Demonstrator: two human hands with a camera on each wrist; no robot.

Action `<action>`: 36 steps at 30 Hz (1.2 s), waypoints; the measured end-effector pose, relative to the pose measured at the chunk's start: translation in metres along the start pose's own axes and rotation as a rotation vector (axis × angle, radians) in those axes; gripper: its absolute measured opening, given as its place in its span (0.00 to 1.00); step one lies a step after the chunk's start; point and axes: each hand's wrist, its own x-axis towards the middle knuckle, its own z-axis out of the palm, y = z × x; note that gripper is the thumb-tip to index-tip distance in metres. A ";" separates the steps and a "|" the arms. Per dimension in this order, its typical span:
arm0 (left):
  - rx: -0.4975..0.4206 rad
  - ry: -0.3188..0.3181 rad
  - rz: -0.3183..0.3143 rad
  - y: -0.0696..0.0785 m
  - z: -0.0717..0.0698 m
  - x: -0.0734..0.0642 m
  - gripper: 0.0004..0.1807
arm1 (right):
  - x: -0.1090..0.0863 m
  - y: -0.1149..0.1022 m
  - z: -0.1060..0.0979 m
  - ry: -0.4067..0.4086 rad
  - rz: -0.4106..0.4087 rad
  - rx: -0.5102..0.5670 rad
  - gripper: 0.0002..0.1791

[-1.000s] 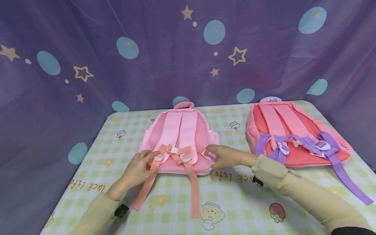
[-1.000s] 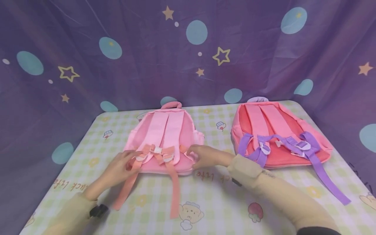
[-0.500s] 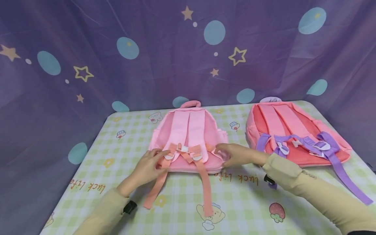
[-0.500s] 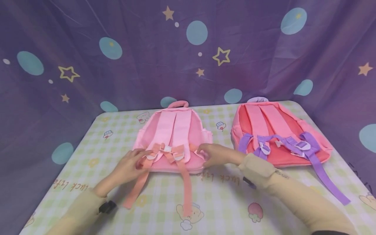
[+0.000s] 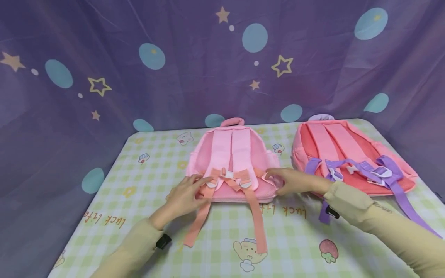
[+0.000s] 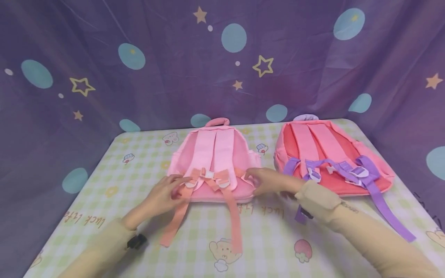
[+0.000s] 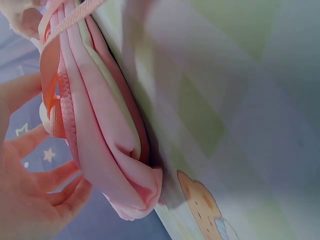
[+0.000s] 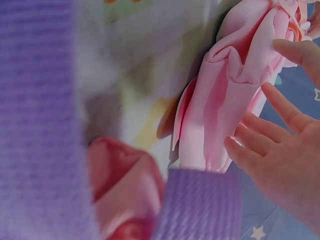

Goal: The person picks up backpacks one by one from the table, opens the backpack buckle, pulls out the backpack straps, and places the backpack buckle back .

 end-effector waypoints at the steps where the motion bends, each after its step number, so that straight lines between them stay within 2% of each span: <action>1: 0.002 -0.003 0.002 0.001 0.001 0.001 0.34 | -0.001 0.001 -0.001 -0.002 0.004 0.006 0.28; 13: -0.059 -0.042 0.011 0.016 0.005 0.010 0.34 | -0.012 0.013 -0.012 -0.024 0.059 0.021 0.30; 23: -0.068 -0.049 0.041 0.023 0.011 0.013 0.35 | -0.017 0.018 -0.019 -0.080 0.158 0.070 0.31; 31: -0.066 -0.052 0.049 0.023 0.012 0.013 0.34 | -0.017 0.017 -0.021 -0.084 0.160 0.070 0.29; 36: -0.097 -0.074 0.054 0.021 0.006 0.016 0.32 | -0.017 0.013 -0.026 -0.098 0.152 0.060 0.29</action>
